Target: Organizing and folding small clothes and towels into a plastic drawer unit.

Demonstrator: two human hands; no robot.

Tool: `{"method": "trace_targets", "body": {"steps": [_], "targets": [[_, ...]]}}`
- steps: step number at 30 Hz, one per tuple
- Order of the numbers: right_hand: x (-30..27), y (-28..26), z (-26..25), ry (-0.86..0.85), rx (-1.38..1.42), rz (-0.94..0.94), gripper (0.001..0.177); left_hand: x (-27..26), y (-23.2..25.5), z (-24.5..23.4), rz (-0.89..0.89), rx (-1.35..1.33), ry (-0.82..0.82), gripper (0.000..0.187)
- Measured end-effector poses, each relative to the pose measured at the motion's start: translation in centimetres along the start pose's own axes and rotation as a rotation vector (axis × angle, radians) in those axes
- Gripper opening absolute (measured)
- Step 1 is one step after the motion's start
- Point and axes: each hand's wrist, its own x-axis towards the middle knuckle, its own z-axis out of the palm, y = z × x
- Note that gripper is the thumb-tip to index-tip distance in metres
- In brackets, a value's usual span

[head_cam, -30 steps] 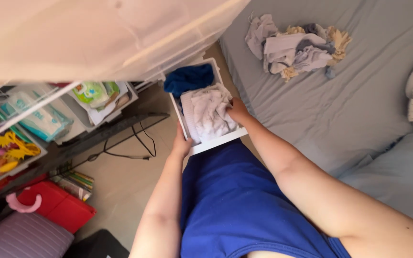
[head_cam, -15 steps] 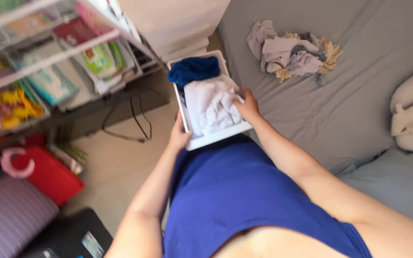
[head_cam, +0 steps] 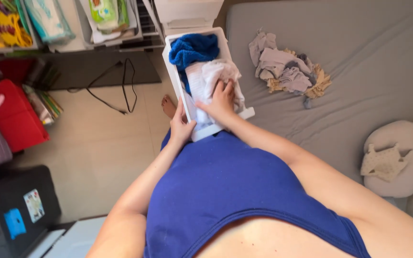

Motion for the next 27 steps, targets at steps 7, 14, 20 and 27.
{"method": "trace_targets", "body": {"steps": [7,14,20,27], "targets": [[1.7,7.0,-1.8,-0.067,0.228,-0.006,0.06,-2.4,-0.3,-0.4,-0.034,-0.051,0.036,0.101],[0.1,11.2,-10.7,-0.481,1.349,0.223,0.047,-3.7,0.5,-1.2,0.023,-0.23,0.006,0.1],[-0.7,13.6,-12.5,-0.543,1.576,0.113,0.055,-4.4,0.3,-2.3,0.047,-0.279,0.059,0.1],[-2.2,8.9,-13.6,-0.623,1.697,0.017,0.064,-6.5,0.9,-4.0,0.182,-0.316,0.212,0.099]]}}
